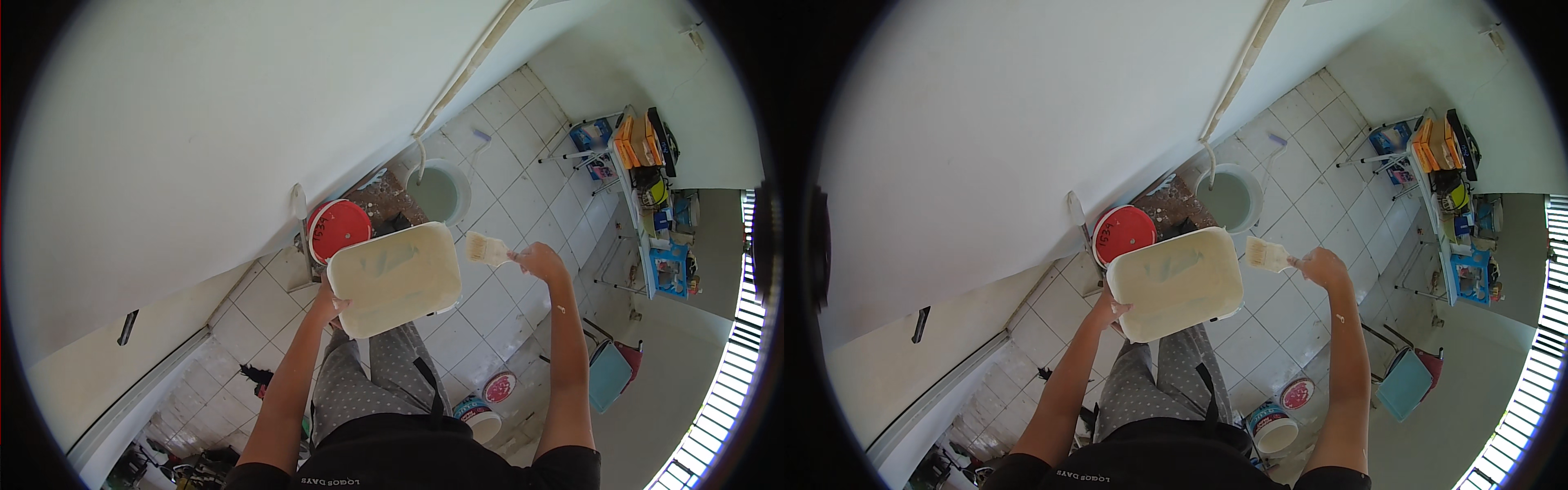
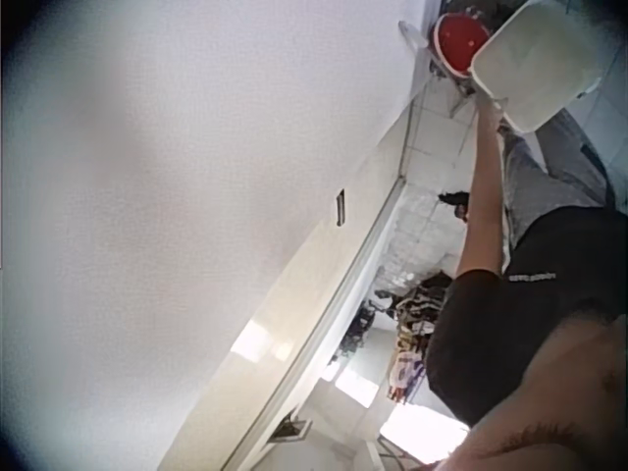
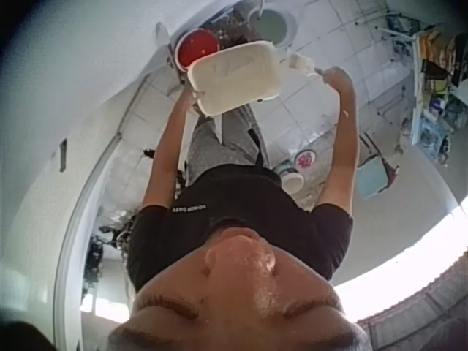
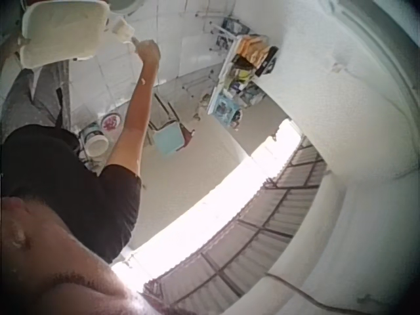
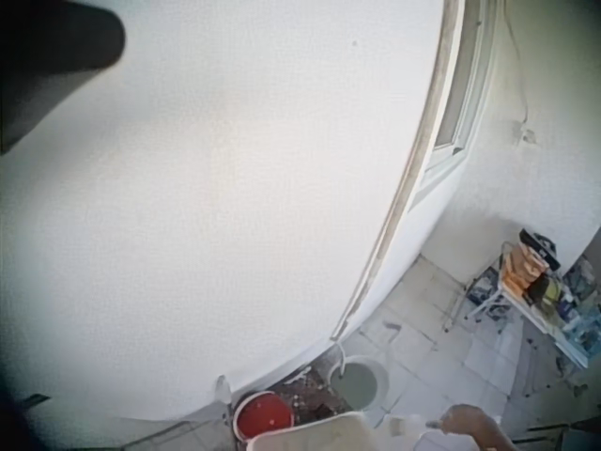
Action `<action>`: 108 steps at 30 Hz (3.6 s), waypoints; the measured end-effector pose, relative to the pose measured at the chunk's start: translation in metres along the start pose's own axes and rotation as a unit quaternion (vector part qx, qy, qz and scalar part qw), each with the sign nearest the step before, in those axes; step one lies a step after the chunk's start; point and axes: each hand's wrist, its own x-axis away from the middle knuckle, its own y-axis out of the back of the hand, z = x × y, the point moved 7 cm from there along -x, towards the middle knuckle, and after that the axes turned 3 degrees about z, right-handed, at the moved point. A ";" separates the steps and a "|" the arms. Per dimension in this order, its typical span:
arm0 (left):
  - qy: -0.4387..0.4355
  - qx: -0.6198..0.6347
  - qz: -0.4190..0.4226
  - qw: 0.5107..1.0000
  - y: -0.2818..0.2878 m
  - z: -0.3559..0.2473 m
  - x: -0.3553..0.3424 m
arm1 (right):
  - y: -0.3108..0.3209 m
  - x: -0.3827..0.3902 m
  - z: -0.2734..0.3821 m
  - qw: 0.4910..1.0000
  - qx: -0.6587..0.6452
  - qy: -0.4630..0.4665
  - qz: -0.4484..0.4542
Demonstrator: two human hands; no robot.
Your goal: The person prepares paint in a container, then paints the bottom edge of a wall using a paint brush.
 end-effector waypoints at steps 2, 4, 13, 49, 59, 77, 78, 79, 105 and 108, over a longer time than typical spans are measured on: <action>0.003 0.011 -0.013 1.000 0.002 -0.002 0.002 | -0.004 0.005 0.012 0.999 -0.034 0.034 0.014; 0.097 0.026 0.028 0.995 -0.011 -0.018 0.000 | -0.018 0.003 0.010 0.999 -0.019 0.033 0.032; 0.066 0.000 0.011 0.998 -0.004 0.003 -0.007 | -0.050 -0.019 0.008 0.996 0.065 0.004 0.057; 0.038 -0.031 0.001 0.999 -0.007 0.005 -0.009 | -0.033 0.029 -0.016 0.965 -0.072 0.134 -0.215; 0.106 0.011 0.042 0.993 -0.013 0.002 -0.008 | -0.063 -0.006 -0.002 0.972 -0.030 0.159 -0.168; 0.054 0.044 0.026 0.997 -0.012 0.020 -0.013 | -0.032 0.012 0.024 0.979 0.022 0.147 -0.141; 0.071 0.043 0.023 0.996 -0.011 0.022 -0.012 | -0.037 0.009 0.029 0.979 0.044 0.155 -0.129; 0.089 0.043 0.020 0.995 -0.010 0.024 -0.010 | -0.037 0.005 0.028 0.978 0.044 0.156 -0.129; 0.032 -0.020 -0.023 0.999 -0.005 0.027 -0.010 | -0.057 -0.068 -0.011 0.988 0.000 0.071 0.134; 0.033 0.023 -0.015 0.999 -0.005 0.024 -0.011 | -0.054 -0.072 -0.020 0.992 0.023 0.065 0.106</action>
